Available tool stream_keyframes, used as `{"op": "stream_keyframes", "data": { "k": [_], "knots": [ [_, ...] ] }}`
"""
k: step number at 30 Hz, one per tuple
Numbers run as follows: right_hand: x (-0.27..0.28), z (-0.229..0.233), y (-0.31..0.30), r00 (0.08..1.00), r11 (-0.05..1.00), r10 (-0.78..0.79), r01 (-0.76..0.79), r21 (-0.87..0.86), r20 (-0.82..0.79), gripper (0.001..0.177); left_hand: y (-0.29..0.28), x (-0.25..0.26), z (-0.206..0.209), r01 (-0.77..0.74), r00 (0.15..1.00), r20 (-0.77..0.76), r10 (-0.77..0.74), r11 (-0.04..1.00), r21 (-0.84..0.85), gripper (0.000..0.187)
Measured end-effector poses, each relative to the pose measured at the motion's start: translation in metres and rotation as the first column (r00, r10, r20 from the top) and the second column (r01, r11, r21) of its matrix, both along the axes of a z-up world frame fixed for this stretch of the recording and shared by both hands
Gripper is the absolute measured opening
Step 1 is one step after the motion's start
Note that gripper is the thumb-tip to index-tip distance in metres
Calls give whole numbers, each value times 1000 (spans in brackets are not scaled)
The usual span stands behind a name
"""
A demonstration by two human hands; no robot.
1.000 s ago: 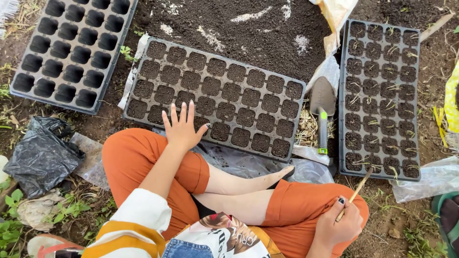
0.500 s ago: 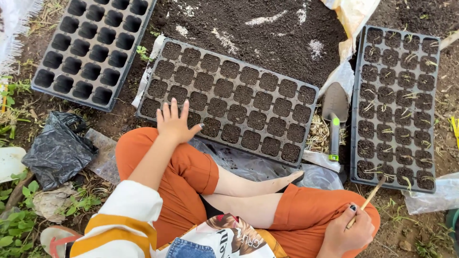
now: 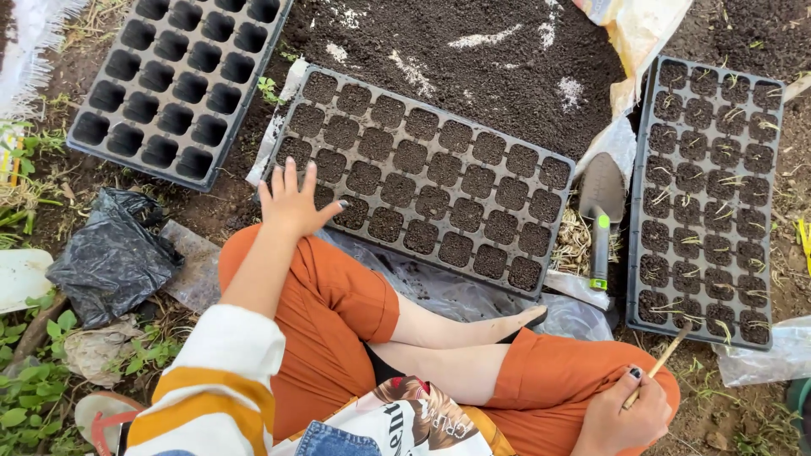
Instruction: The person sits cross-legged on the ground and presses soil into a seedling tray with their hands. They then use a small wooden stick to poke holes in the soil cells of the tray.
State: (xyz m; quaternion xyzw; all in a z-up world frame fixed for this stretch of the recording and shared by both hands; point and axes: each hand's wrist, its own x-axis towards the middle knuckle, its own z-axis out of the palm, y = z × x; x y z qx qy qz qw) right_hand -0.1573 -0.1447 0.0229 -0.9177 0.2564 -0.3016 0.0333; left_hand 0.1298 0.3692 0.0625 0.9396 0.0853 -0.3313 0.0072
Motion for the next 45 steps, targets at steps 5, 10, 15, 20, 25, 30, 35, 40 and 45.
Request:
{"op": "stream_keyframes", "data": {
  "k": [5, 10, 15, 20, 25, 30, 35, 40, 45],
  "knots": [
    [3, 23, 16, 994, 997, -73, 76, 34, -85, 25, 15, 14, -22, -14, 1000, -28, 13, 999, -33, 100],
    [-4, 9, 8, 996, 997, -63, 66, 38, -66, 24, 9, 2, -25, -10, 1000, 19, 10, 999, 31, 106],
    [-4, -3, -1, 998, 998, -56, 56, -10, -39, 23, -6, -4, -28, 125, 965, 223, -142, 988, 87, 105],
    [-3, -7, -3, 995, 996, -82, 84, 20, -56, 24, -34, 11, -44, 250, 955, 177, -240, 967, -40, 101],
    [-5, -6, -2, 993, 993, -103, 107, 56, -61, 22, -45, 1, -49, 374, 916, 165, -366, 927, -20, 96],
    [-4, -4, 0, 993, 993, -100, 104, 51, -70, 23, -50, -7, -46, 412, 895, 181, -408, 911, 15, 93],
    [-3, -5, 1, 988, 991, -124, 129, 44, -91, 27, -61, -13, -66, 497, 818, 337, -467, 868, -3, 90],
    [0, -2, 0, 994, 995, -98, 97, -9, -41, 24, -85, -18, -69, 579, 770, 349, -534, 815, -31, 88],
    [5, 11, 9, 995, 991, -91, 95, 98, -43, 27, -108, -29, -101, 675, 613, 525, -591, 737, 42, 89]
  ]
}}
